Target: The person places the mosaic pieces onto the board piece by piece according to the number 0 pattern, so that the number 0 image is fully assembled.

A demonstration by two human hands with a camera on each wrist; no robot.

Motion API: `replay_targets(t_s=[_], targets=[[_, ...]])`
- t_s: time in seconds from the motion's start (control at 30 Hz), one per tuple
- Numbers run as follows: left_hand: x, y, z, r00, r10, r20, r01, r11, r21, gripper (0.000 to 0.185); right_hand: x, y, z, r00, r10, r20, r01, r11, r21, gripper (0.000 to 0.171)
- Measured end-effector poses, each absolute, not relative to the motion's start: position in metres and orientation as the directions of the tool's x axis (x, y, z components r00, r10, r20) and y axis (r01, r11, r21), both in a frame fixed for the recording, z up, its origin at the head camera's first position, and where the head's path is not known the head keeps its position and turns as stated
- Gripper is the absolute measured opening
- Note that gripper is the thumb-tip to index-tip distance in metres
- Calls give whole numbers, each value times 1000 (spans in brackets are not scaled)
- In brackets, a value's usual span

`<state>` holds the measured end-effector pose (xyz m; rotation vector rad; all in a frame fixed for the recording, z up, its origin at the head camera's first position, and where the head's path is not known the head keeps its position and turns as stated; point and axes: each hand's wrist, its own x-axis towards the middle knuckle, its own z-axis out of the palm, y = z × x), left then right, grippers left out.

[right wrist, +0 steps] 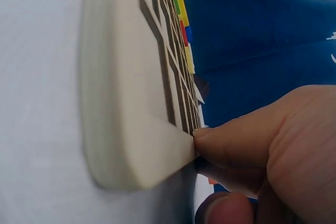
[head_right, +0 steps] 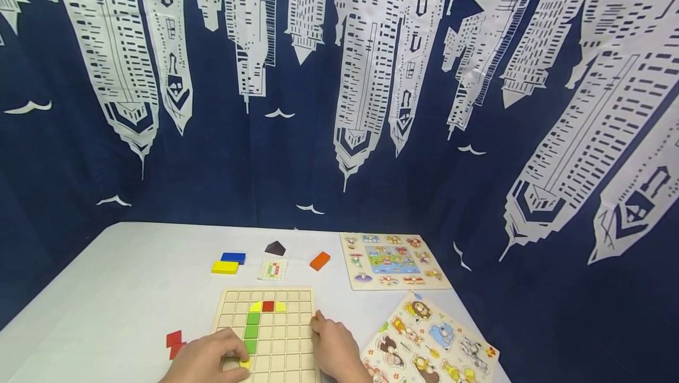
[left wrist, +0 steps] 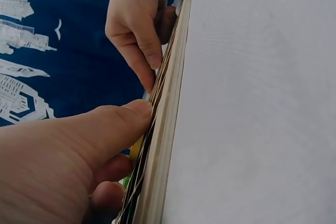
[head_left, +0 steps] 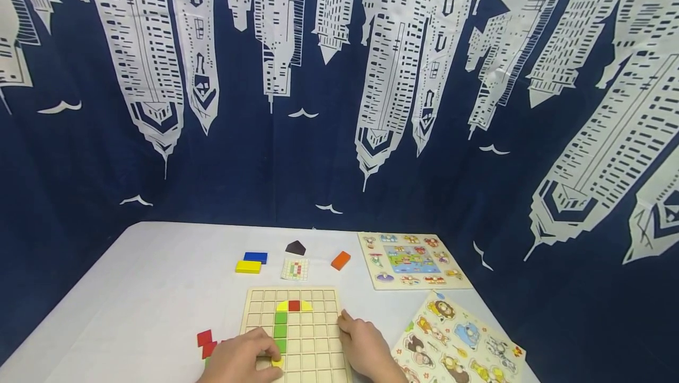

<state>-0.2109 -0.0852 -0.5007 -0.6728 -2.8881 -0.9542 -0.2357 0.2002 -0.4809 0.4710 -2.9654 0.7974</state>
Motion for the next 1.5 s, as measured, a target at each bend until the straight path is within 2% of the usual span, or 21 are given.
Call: replay_targets(t_s=[0.53, 0.7, 0.9, 0.97, 1.03, 1.13, 1.2, 1.27, 1.37, 1.5], targets=[[-211, -88, -501, -877, 434, 206, 467, 664, 584, 2, -233, 200, -479, -952, -278, 126, -304, 825, -477, 34], [-210, -87, -503, -875, 405, 265, 480, 658, 581, 17, -233, 199, -478, -954, -273, 121, -297, 828, -476, 34], [-209, -87, -500, -877, 388, 282, 479, 662, 576, 19, -233, 200, -478, -955, -272, 119, -295, 828, -477, 34], [-209, -92, -495, -891, 360, 275, 453, 683, 573, 13, -234, 200, -478, -954, -273, 120, -297, 827, -477, 34], [-211, -101, -485, -927, 286, 245, 376, 723, 579, 8, -234, 200, -478, -955, -270, 126, -297, 828, -476, 34], [-218, -123, -470, -981, 129, 142, 189, 764, 617, 14, -234, 200, -479, -956, -263, 130, -293, 832, -472, 34], [-224, -142, -463, -997, 28, 72, 67, 770, 634, 17, -235, 200, -479, -956, -260, 132, -292, 833, -471, 34], [-227, -161, -461, -999, -22, 29, 2, 771, 637, 20, -234, 200, -479, -957, -259, 129, -290, 833, -471, 33], [-227, -182, -465, -999, -34, -15, -36, 775, 631, 17, -235, 200, -480, -957, -262, 127, -291, 834, -470, 32], [-221, -191, -476, -993, 73, -89, -3, 752, 659, 16, -235, 200, -481, -955, -266, 130, -295, 832, -470, 32]])
